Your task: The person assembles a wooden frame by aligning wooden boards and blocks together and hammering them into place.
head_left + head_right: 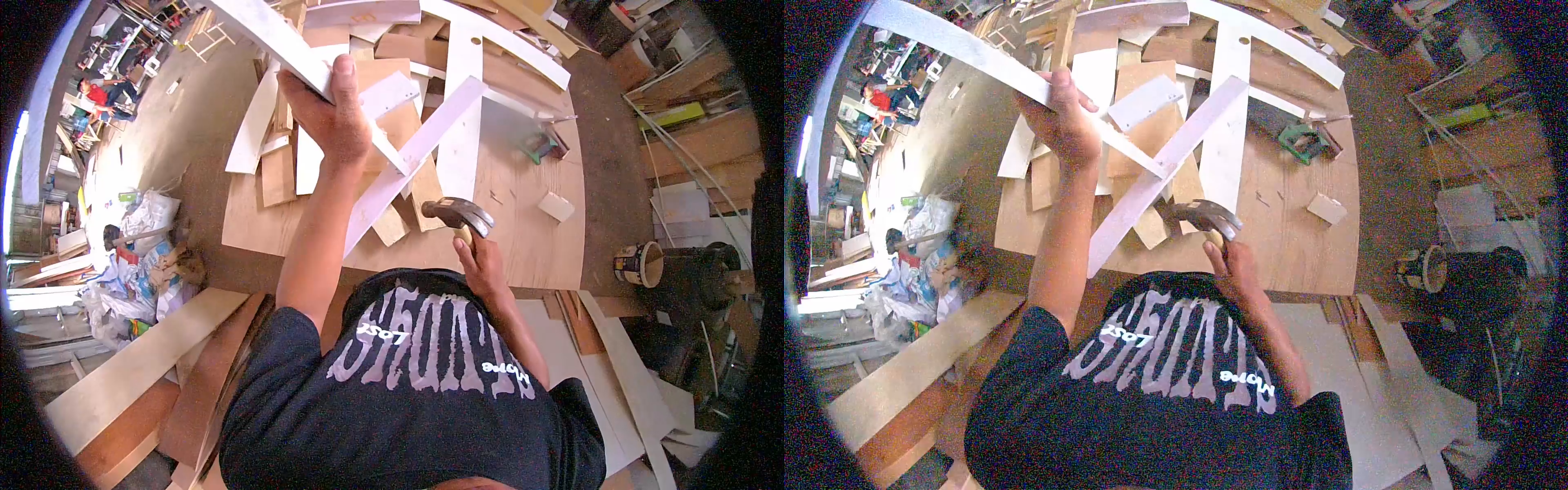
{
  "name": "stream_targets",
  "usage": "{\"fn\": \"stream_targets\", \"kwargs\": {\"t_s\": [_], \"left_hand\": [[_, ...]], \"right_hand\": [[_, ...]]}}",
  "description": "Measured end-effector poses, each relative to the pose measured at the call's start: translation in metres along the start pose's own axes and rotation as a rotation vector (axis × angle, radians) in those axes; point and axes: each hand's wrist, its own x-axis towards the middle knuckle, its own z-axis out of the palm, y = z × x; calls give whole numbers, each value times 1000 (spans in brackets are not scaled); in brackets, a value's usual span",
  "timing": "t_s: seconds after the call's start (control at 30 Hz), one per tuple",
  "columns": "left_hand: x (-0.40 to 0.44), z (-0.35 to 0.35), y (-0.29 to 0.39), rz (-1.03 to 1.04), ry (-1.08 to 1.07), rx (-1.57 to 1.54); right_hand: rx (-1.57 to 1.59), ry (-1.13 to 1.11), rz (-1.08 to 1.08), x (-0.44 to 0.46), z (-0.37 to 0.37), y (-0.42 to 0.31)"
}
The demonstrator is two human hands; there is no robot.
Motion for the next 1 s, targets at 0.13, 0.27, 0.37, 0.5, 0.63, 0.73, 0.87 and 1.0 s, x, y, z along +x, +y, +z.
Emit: {"fn": "stream_targets", "kwargs": {"t_s": [0.13,0.27,0.37,0.5,0.63,0.73,0.87,1.0], "left_hand": [[5,-2,9,33,11,-31],[18,-16,23,-102,6,-161],[38,-24,43,-120,22,-312],[66,-36,68,-189,101,-318],[88,-54,82,-207,137,-312],[107,-69,88,-233,195,-350],[135,-95,98,-134,187,-336],[157,-123,106,-156,224,-412]], "right_hand": [[18,107,51,-2,10,20],[-97,381,182,5,17,32],[-337,561,142,13,22,74],[-437,443,408,29,25,108],[-475,562,468,48,48,153],[-318,428,591,56,45,157],[-298,712,363,64,54,141],[393,427,40,87,45,20]]}}
